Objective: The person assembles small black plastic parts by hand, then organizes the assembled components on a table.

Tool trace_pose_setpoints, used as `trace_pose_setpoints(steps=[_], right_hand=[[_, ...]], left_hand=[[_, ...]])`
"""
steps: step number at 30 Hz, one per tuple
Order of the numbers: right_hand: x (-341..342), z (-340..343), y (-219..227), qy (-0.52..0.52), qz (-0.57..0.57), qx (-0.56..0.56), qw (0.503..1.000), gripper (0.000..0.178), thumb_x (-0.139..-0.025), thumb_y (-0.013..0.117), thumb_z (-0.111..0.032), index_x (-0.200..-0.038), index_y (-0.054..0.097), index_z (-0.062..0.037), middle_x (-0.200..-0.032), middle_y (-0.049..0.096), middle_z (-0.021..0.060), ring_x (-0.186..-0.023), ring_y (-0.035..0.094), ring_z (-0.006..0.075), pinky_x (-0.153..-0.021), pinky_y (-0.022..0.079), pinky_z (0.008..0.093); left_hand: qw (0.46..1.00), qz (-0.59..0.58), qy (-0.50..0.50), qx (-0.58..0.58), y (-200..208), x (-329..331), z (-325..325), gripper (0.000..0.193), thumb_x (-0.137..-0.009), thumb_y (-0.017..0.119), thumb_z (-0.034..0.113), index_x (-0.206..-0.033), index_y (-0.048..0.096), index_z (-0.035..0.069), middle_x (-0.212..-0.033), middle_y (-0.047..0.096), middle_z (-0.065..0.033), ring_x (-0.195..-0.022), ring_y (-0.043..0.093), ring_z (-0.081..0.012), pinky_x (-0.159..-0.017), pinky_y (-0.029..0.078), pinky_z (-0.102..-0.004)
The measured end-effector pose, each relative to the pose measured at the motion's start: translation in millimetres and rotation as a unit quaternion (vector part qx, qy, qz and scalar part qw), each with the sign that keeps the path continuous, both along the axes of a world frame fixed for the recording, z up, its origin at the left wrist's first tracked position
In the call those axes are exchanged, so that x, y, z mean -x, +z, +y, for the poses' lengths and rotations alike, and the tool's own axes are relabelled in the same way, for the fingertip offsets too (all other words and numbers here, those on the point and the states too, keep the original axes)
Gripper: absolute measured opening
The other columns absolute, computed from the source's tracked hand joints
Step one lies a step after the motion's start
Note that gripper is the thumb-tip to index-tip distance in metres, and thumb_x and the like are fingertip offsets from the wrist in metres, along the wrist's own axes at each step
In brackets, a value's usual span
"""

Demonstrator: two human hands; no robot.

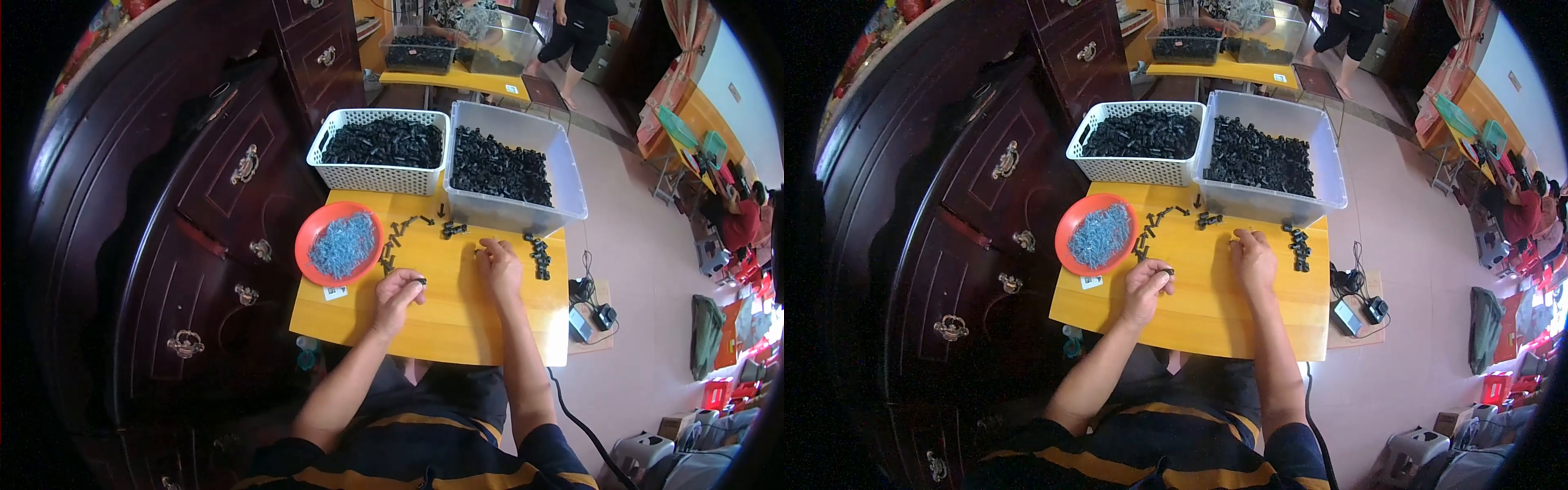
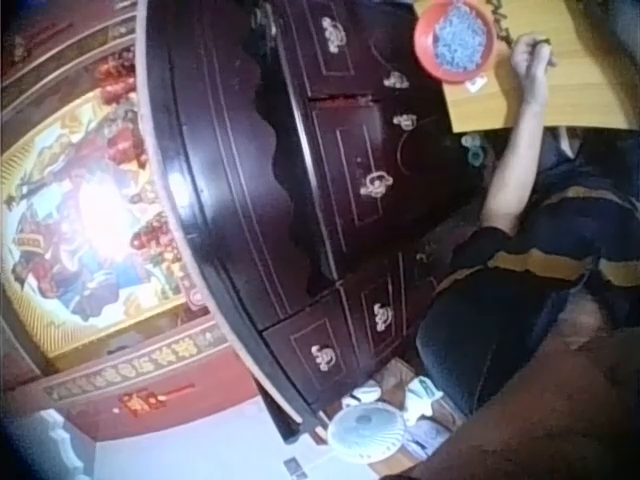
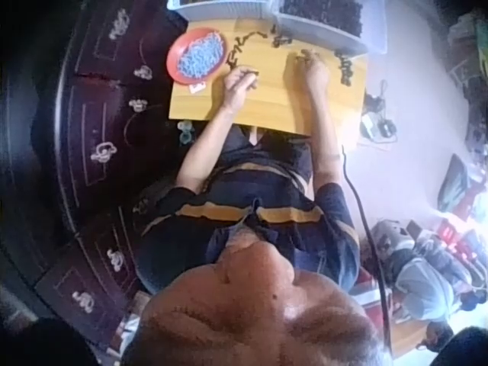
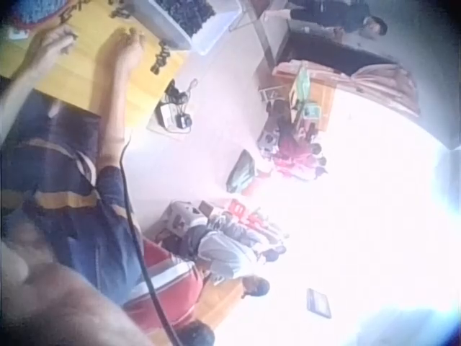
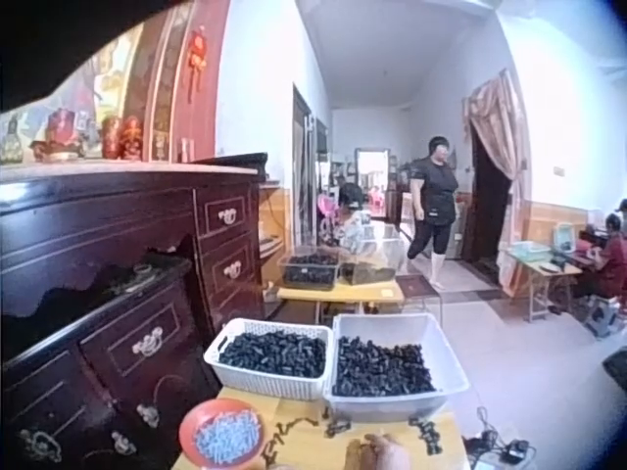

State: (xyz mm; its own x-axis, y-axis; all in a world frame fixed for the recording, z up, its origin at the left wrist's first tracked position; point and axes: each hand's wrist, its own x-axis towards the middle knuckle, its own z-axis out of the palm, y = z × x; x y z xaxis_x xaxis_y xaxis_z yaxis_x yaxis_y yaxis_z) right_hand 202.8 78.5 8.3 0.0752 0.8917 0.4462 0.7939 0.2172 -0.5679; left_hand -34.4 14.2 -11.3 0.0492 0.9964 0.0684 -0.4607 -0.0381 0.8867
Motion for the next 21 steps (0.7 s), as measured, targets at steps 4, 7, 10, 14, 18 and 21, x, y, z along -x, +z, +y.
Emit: trace_pose_setpoints(steps=[4,7,10,14,18,21], right_hand=[[1,6,-10,0.003,-0.046,0.036,0.998,0.013,-0.09,0.067,-0.018,-0.1,0.072,-0.0109,-0.095,0.068,0.0141,-0.08,0.069,0.0357,-0.071,0.057,0.0458],[4,5,-15,-0.009,-0.044,0.014,0.999,0.01,-0.089,0.068,-0.017,-0.097,0.069,-0.0104,-0.092,0.067,0.0136,-0.081,0.069,0.0359,-0.072,0.057,0.0464],[6,0,-16,-0.022,-0.077,-0.007,0.997,0.01,-0.089,0.068,-0.016,-0.096,0.067,-0.0093,-0.093,0.067,0.0136,-0.082,0.068,0.038,-0.071,0.056,0.0473],[26,-33,20,0.073,0.086,0.089,0.99,0.008,-0.093,0.069,-0.011,-0.098,0.065,-0.0065,-0.088,0.068,0.008,-0.075,0.067,0.0234,-0.068,0.054,0.0346],[45,-61,21,0.217,0.36,0.216,0.881,0.008,-0.097,0.069,-0.008,-0.102,0.066,-0.0039,-0.087,0.066,-0.0021,-0.076,0.058,0.0052,-0.069,0.049,0.0234],[59,-70,22,0.229,0.413,0.219,0.854,0.009,-0.098,0.068,-0.007,-0.104,0.067,-0.0011,-0.09,0.066,-0.0032,-0.081,0.059,0.0046,-0.073,0.05,0.0229]], left_hand=[[0.999,-0.05,-0.002,0.012,-3,2,2,0.015,-0.095,0.064,0.007,-0.109,0.064,0.002,-0.092,0.069,-0.006,-0.073,0.064,-0.0111,-0.071,0.053,-0.0254],[0.997,-0.069,-0.007,0.018,0,2,2,0.015,-0.095,0.064,0.006,-0.11,0.063,0.002,-0.093,0.07,-0.0071,-0.073,0.064,-0.0113,-0.071,0.053,-0.0256],[0.998,-0.063,-0.019,0.025,3,2,2,0.016,-0.096,0.063,0.005,-0.111,0.063,0.002,-0.094,0.07,-0.0073,-0.073,0.063,-0.0112,-0.071,0.053,-0.0256],[0.997,-0.07,-0.01,0.039,3,7,0,0.013,-0.097,0.062,0.007,-0.109,0.062,0.003,-0.093,0.069,-0.0078,-0.073,0.063,-0.0141,-0.071,0.053,-0.0267],[0.994,-0.102,-0.02,0.044,5,8,2,0.015,-0.097,0.061,0.009,-0.11,0.063,0.003,-0.093,0.069,-0.0079,-0.074,0.064,-0.0143,-0.072,0.053,-0.0266],[0.993,-0.1,-0.048,0.039,9,9,1,0.015,-0.096,0.062,0.01,-0.11,0.063,0.003,-0.091,0.069,-0.0074,-0.074,0.064,-0.0142,-0.072,0.053,-0.0264]])
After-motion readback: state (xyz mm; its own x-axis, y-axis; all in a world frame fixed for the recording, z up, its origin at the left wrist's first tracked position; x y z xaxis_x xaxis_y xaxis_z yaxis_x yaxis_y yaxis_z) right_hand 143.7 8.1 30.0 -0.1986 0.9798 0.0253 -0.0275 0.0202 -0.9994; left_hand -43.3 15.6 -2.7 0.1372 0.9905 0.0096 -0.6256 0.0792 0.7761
